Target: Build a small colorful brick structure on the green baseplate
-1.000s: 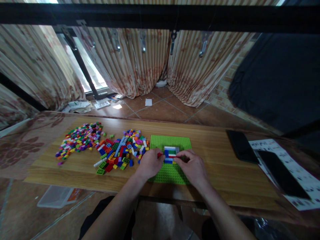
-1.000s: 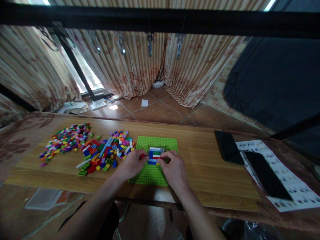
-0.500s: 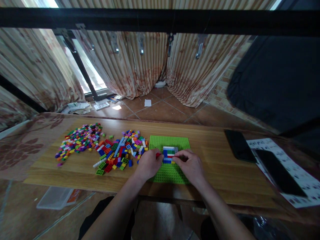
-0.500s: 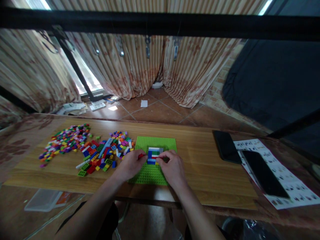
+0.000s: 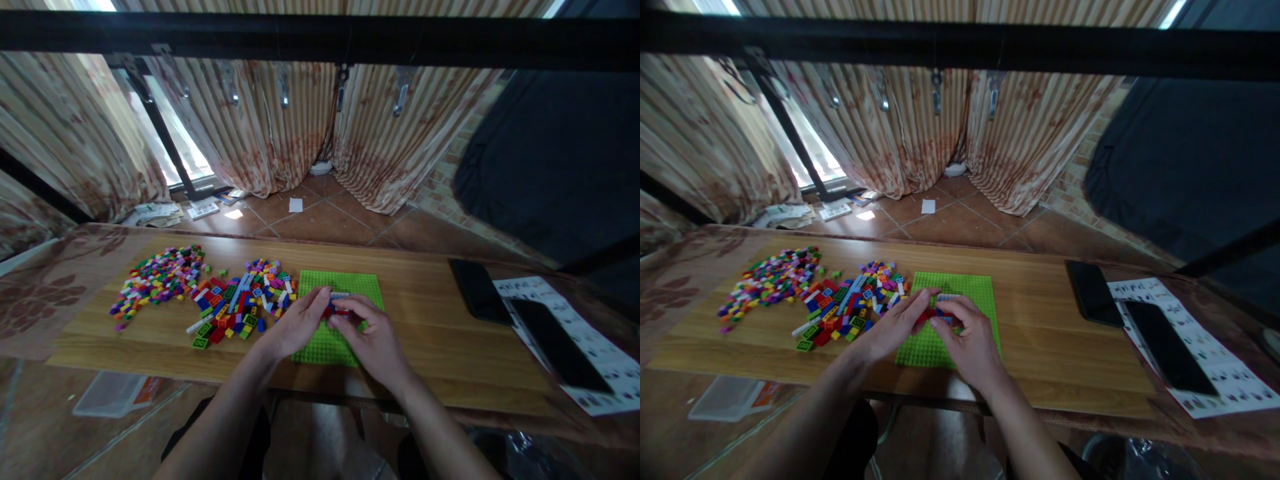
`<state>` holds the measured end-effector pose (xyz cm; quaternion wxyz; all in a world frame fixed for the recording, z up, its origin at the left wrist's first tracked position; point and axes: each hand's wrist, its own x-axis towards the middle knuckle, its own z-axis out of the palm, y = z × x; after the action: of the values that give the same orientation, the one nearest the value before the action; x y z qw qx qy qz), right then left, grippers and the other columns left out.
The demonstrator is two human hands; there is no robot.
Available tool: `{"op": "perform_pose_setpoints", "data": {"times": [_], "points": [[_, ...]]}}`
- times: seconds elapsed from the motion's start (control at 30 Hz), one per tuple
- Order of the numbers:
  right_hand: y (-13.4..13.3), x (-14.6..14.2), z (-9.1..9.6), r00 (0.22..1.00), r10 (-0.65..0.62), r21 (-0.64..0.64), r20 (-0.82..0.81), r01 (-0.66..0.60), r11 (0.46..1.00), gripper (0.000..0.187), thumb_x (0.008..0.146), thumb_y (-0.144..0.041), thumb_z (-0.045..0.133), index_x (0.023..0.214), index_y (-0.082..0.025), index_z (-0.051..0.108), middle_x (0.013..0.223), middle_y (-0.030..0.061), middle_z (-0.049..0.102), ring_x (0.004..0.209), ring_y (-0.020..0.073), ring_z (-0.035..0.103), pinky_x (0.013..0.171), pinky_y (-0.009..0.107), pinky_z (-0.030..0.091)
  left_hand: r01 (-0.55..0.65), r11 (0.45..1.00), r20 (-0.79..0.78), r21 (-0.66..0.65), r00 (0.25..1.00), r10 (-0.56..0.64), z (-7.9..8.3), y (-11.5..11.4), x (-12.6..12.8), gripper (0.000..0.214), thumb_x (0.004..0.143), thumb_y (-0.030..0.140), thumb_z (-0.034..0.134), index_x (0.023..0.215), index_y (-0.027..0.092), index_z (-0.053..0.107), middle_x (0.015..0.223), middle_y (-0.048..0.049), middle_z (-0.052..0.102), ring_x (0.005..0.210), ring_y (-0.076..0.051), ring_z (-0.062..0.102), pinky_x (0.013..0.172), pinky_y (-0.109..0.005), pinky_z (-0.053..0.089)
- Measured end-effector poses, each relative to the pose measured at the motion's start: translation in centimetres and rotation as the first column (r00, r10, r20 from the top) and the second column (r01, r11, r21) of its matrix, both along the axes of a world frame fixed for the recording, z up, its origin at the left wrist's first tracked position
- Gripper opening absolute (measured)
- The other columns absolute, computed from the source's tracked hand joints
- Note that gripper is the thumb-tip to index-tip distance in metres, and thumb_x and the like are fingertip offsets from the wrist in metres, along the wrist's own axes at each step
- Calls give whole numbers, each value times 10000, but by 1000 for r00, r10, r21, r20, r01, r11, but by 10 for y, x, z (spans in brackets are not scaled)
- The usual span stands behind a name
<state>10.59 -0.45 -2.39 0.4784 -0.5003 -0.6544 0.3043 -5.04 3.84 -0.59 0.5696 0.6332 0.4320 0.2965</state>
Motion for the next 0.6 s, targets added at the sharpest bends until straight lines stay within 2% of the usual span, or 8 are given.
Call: {"op": "perform_pose_setpoints", "data": {"times": [0.17, 0.33, 0.47, 0.6], "points": [[-1, 0, 4, 989, 34, -12, 145, -33, 999, 118, 887, -207, 573, 858, -229, 686, 878, 23, 646, 842, 160, 607, 766, 294, 467, 39, 998, 46, -39, 998, -38, -5, -3, 1, 576, 910, 577, 386, 1229, 137, 576, 802, -28, 593, 673, -126, 510, 605, -238, 417], [-2, 8, 0, 945, 52, -58, 322, -35, 998, 111, 902, -206, 565, 832, -221, 650, 845, 16, 640, 810, 169, 603, 749, 307, 452, 73, 988, -1, -137, 997, -74, -15, 1, -6, 427, 900, 439, 459, 1185, 135, 555, 761, -2, 570, 604, -107, 513, 572, -232, 429], [-4, 10, -3, 927, 110, -88, 358, -83, 993, 93, 912, -206, 554, 914, -226, 645, 891, 19, 640, 853, 171, 602, 775, 310, 453, 130, 985, -34, -117, 990, -135, -21, 0, -7, 329, 844, 280, 525, 1132, 127, 575, 768, -9, 595, 625, -107, 512, 576, -227, 402], [-5, 13, -2, 925, 146, -96, 350, -120, 988, 99, 916, -212, 548, 915, -228, 645, 904, 22, 632, 856, 164, 599, 775, 301, 455, 132, 984, 25, -120, 991, -130, -22, -4, -4, 401, 811, 264, 558, 1184, 120, 531, 764, -8, 600, 614, -103, 493, 574, -228, 392]]}}
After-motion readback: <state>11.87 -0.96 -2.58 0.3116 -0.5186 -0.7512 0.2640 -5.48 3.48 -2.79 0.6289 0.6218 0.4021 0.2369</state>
